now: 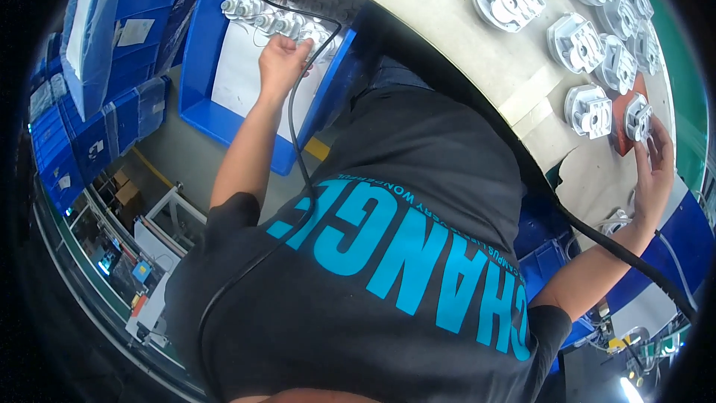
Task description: Assemble small electrical components, placing housings over motor coils and securing them with a tool.
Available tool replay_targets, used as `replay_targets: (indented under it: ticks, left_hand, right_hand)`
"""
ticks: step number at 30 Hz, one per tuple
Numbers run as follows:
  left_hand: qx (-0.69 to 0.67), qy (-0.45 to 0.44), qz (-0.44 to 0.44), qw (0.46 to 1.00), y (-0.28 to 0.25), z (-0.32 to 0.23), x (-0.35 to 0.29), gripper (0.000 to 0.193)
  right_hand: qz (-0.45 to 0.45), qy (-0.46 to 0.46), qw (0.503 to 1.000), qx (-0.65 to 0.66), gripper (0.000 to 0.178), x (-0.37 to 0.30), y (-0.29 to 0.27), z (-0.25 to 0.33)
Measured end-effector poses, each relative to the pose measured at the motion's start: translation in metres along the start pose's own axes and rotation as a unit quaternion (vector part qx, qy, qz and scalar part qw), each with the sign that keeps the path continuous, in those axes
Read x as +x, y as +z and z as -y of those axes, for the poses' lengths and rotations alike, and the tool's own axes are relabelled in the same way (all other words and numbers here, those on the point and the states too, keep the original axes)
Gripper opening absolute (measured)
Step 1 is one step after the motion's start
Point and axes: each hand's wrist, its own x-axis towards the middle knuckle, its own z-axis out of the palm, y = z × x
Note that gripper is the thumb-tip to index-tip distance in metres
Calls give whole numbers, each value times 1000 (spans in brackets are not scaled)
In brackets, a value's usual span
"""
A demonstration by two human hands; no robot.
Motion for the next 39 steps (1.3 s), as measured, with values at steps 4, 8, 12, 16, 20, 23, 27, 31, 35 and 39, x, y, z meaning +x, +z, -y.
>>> replay_targets:
  ticks: [4,8,12,16,20,23,27,31,35,39]
  left_hand:
    - [-7,-71,27,997,14,32,13,36]
    - [-49,-103,24,993,16,56,31,37]
    - [14,-91,10,996,21,65,39,39]
    - [137,-43,-27,989,20,63,42,44]
    - [155,0,-16,988,20,85,60,43]
    - [193,34,-4,981,3,93,64,42]
    - [196,46,20,979,17,96,60,41]
    - [233,87,26,968,22,90,61,39]
    - [248,136,40,958,21,94,76,37]
    - [285,204,61,934,7,94,81,47]
  right_hand:
    - [5,-2,999,39,44,-1,5,-7]
    - [0,-9,999,42,43,-3,19,10]
    - [-2,-5,998,55,43,0,31,26]
    - [-10,-24,999,36,44,-3,38,34]
    - [-9,-23,999,30,46,-6,45,48]
    - [-17,-15,999,45,47,-8,60,72]
    - [-35,-34,998,45,51,-16,58,64]
    - [-50,-44,998,15,55,-24,56,62]
    - [-90,-73,993,-15,51,-34,57,54]
    - [-134,-113,984,-7,42,-33,50,59]
